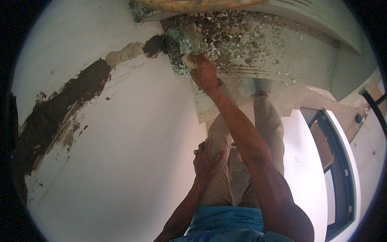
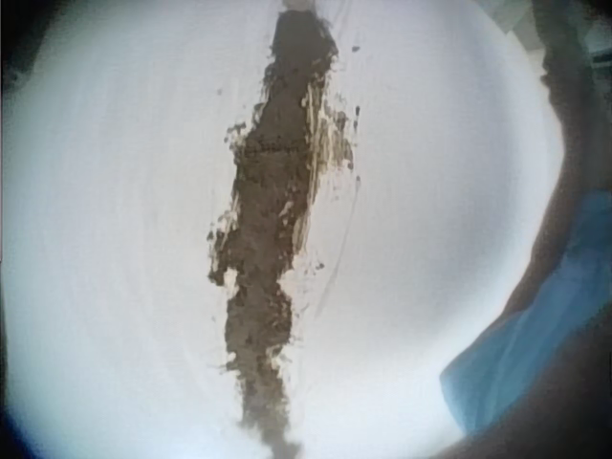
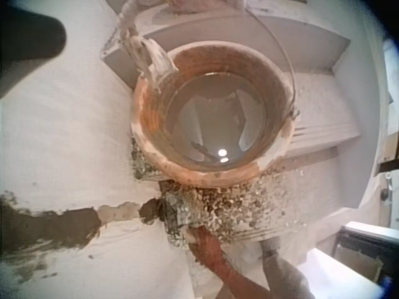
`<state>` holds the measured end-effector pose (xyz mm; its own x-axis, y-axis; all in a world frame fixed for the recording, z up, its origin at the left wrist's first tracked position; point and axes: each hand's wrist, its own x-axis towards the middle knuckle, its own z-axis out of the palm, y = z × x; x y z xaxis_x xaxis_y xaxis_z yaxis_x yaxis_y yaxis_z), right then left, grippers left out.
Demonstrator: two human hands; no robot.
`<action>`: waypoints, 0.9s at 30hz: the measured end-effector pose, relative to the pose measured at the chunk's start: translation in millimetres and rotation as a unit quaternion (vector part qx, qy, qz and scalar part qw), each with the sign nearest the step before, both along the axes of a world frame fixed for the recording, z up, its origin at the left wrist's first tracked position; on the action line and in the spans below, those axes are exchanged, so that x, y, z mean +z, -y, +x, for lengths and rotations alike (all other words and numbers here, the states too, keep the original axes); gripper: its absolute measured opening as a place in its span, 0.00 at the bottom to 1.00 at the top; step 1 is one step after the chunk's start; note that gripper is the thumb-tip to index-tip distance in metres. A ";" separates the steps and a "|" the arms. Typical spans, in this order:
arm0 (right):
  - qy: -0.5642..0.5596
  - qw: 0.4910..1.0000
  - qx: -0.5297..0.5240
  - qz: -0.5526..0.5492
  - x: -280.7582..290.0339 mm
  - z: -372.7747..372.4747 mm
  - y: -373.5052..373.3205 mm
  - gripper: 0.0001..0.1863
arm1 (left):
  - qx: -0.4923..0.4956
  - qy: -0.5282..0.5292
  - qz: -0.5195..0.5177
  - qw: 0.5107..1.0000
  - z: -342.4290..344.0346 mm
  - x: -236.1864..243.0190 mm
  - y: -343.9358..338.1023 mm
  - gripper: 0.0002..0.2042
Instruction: The person applies plaster to a vertical wall using a trowel. They repeatedly scoop plaster from a bucket placed on a staircase and spread it onto the wall surface, smoothing the material with the tool.
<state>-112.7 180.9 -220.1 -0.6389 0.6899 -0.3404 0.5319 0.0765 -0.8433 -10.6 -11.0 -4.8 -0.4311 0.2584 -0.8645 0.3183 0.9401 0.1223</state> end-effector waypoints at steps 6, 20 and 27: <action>-0.069 0.998 0.013 0.003 12.2 4.9 9.9 0.27 | -0.019 -0.001 -0.009 1.000 -1.6 1.3 -4.1 0.37; -0.058 0.997 0.041 0.028 59.9 9.1 33.5 0.33 | -0.015 0.006 0.019 1.000 -8.0 0.5 -3.0 0.36; -0.041 0.998 0.012 0.047 105.1 -8.8 53.5 0.32 | -0.028 0.034 -0.025 0.999 -7.5 -1.5 -3.0 0.35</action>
<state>-121.5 127.4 -115.0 -0.6787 0.7005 -0.2206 0.4581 0.1689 -0.8727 -18.1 -8.0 -6.2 -0.3562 0.2362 -0.9041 0.3639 0.9262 0.0986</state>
